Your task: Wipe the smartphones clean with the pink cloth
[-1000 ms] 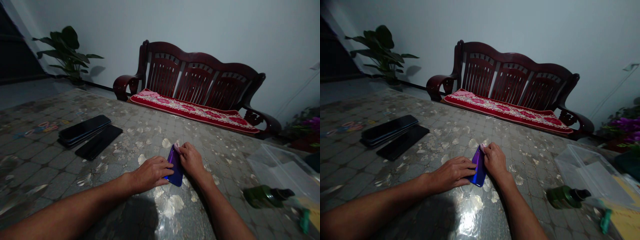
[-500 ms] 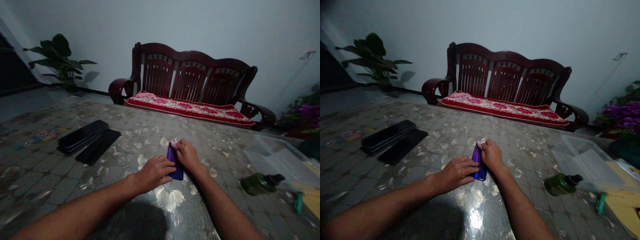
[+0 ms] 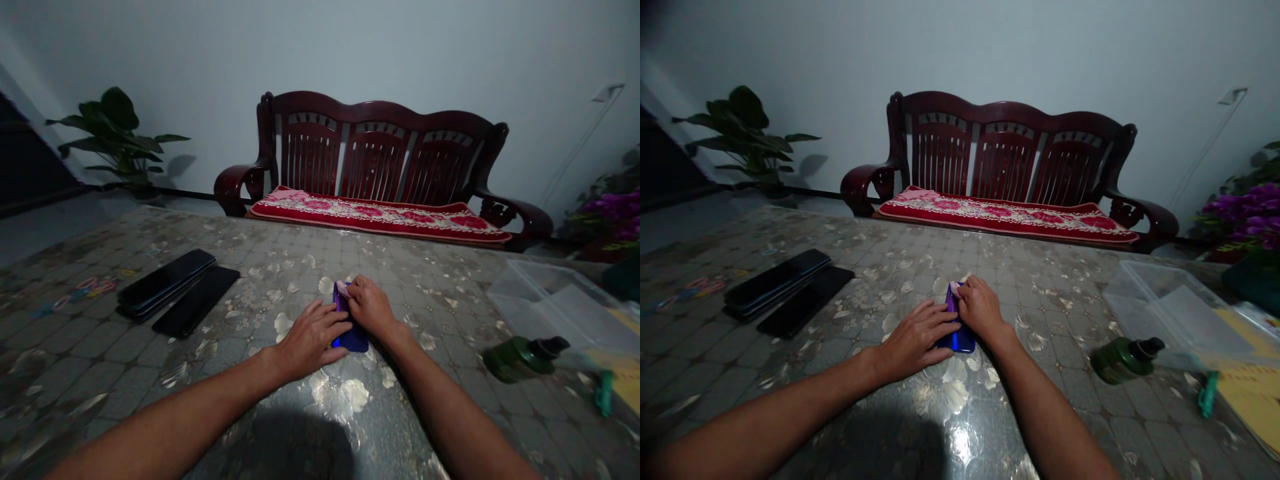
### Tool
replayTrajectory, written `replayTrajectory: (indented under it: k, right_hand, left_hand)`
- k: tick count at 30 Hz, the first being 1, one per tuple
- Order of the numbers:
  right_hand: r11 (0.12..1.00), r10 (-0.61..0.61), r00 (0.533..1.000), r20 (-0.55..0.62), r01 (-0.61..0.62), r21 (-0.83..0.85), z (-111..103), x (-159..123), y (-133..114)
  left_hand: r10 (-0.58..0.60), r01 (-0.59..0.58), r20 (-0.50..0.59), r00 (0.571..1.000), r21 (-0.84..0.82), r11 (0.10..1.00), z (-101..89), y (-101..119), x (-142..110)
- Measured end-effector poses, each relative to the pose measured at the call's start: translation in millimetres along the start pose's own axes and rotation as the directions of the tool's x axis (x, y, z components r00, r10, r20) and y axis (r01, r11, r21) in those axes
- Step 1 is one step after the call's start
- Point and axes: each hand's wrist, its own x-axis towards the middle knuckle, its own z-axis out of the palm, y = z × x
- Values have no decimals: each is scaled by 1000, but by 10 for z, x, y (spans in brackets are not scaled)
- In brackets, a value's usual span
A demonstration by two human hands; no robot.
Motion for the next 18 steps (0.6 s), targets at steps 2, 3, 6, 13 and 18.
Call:
replayTrajectory:
  k: [2,3,6,13,18]
  right_hand:
    - [999,-42,999,20,41,34,-7,-16,12]
    - [998,-50,998,27,48,44,-11,-23,16]
    - [999,-23,999,36,22,31,-30,-23,22]
    - [998,45,998,35,-43,-44,-26,104,37]
    - [998,55,998,2,-55,-37,9,114,28]
  left_hand:
    - [-1,1,-6,1000,6,1000,3,-5,2]
    - [0,0,-8,1000,10,1000,3,-9,5]
    - [12,-12,-7,1000,26,1000,-6,-20,35]
    - [19,-20,25,1000,29,999,-33,-41,130]
    - [13,-13,1,1000,-17,1000,-13,-71,114]
